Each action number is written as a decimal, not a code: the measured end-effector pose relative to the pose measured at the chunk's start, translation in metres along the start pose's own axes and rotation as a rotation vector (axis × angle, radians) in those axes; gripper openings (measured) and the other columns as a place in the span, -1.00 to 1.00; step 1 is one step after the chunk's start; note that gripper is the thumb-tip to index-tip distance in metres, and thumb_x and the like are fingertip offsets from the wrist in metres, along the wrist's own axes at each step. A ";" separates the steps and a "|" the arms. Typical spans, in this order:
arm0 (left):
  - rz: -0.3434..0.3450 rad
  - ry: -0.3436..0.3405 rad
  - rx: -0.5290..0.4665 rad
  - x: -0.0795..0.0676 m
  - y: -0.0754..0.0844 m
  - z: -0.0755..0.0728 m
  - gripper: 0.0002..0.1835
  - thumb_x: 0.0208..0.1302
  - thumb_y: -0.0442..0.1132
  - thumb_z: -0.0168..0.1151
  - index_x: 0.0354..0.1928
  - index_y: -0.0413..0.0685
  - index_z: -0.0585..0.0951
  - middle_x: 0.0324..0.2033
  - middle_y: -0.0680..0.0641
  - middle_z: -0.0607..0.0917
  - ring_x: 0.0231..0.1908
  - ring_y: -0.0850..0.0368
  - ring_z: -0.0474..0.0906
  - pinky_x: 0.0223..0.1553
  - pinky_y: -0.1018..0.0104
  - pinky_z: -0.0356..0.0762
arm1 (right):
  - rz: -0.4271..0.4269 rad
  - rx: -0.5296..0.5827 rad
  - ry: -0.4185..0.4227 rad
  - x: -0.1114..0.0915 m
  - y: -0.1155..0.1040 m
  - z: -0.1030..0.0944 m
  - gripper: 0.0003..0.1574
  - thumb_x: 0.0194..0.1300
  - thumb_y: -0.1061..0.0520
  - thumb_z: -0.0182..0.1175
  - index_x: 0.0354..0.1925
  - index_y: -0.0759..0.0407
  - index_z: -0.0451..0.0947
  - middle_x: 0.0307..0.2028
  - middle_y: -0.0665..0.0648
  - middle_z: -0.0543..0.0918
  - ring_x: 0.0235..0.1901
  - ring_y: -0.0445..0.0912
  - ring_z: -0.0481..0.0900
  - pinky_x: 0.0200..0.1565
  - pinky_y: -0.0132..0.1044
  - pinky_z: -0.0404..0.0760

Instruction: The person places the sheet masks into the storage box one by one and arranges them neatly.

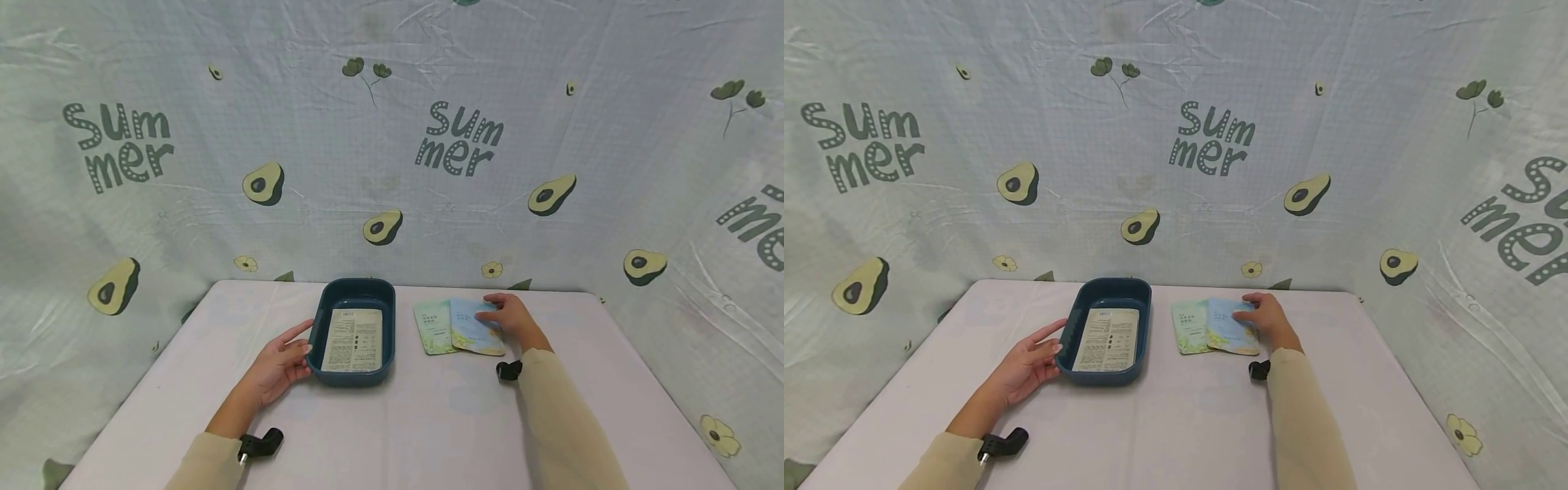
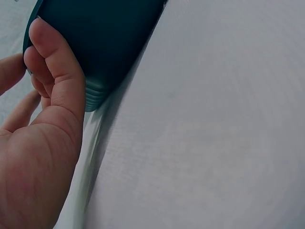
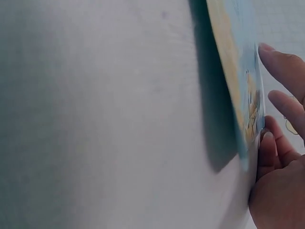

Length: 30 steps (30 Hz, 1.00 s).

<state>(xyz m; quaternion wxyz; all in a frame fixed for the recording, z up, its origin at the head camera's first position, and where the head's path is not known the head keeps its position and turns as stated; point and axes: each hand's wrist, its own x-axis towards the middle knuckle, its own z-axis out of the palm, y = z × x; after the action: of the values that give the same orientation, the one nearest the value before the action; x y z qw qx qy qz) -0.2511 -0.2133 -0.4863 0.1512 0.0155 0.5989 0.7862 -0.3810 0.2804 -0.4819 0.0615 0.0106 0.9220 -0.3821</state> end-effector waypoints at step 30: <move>-0.012 -0.004 -0.010 -0.001 0.002 0.000 -0.29 0.55 -0.34 0.07 0.63 0.04 0.08 -0.09 0.03 0.67 -0.31 0.21 0.62 -0.23 0.39 0.68 | 0.064 -0.017 -0.040 0.006 -0.002 0.001 -0.14 0.25 -0.01 0.43 0.41 0.27 0.41 0.42 0.38 0.39 0.36 0.22 0.37 0.47 0.17 0.24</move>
<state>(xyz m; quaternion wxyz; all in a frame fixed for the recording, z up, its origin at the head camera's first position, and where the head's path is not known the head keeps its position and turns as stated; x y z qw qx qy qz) -0.2505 -0.2140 -0.4842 0.1573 0.0127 0.5946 0.7884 -0.3871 0.2780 -0.4822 0.0924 0.0320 0.9229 -0.3724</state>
